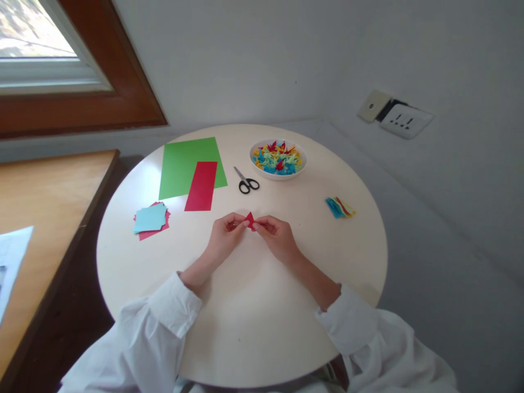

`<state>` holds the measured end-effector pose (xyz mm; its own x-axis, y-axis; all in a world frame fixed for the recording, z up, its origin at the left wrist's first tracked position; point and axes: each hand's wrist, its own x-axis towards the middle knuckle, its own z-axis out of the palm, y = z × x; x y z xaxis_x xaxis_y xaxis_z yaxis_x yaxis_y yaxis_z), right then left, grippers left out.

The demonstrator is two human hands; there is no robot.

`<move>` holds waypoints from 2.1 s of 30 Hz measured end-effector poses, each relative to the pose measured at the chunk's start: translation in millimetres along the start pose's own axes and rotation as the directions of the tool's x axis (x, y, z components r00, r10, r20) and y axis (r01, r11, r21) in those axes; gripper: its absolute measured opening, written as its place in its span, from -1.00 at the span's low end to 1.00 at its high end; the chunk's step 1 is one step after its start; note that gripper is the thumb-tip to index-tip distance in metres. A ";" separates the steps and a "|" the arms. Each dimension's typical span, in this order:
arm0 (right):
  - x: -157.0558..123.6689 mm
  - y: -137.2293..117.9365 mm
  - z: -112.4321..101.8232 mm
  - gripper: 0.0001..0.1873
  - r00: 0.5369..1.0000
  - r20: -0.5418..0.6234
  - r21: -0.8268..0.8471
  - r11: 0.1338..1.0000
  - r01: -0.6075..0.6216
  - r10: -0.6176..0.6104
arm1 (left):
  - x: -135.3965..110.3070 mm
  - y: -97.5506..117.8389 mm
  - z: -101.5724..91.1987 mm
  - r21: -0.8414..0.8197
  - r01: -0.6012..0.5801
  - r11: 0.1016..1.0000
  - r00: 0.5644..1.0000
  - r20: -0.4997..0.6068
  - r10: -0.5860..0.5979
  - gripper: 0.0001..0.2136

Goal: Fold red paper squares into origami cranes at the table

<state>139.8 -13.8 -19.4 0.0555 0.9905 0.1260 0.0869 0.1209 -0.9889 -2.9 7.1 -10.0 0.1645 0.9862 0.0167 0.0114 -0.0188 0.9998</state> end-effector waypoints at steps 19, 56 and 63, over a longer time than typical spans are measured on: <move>-3.7 -2.5 0.0 -0.89 0.997 0.049 -0.131 0.990 0.059 -0.053 | 2.6 4.4 -5.6 0.028 -0.052 0.998 0.981 0.187 0.046 -0.78; -19.1 9.2 12.7 -0.81 0.992 -0.089 0.109 0.989 0.099 -0.090 | -36.5 -2.0 4.7 -0.130 -0.032 0.991 0.999 -0.022 0.029 -0.76; -18.0 15.3 9.7 -0.84 0.984 -0.124 0.070 0.988 0.136 -0.126 | -37.4 -2.3 3.6 -0.051 -0.012 0.999 0.998 0.060 0.015 -0.73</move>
<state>130.4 -29.1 -37.6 0.1669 0.9514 0.2588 0.0241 0.2585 -0.9657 -5.5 -30.3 -12.9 0.2235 0.9742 0.0306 -0.0408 -0.0221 0.9989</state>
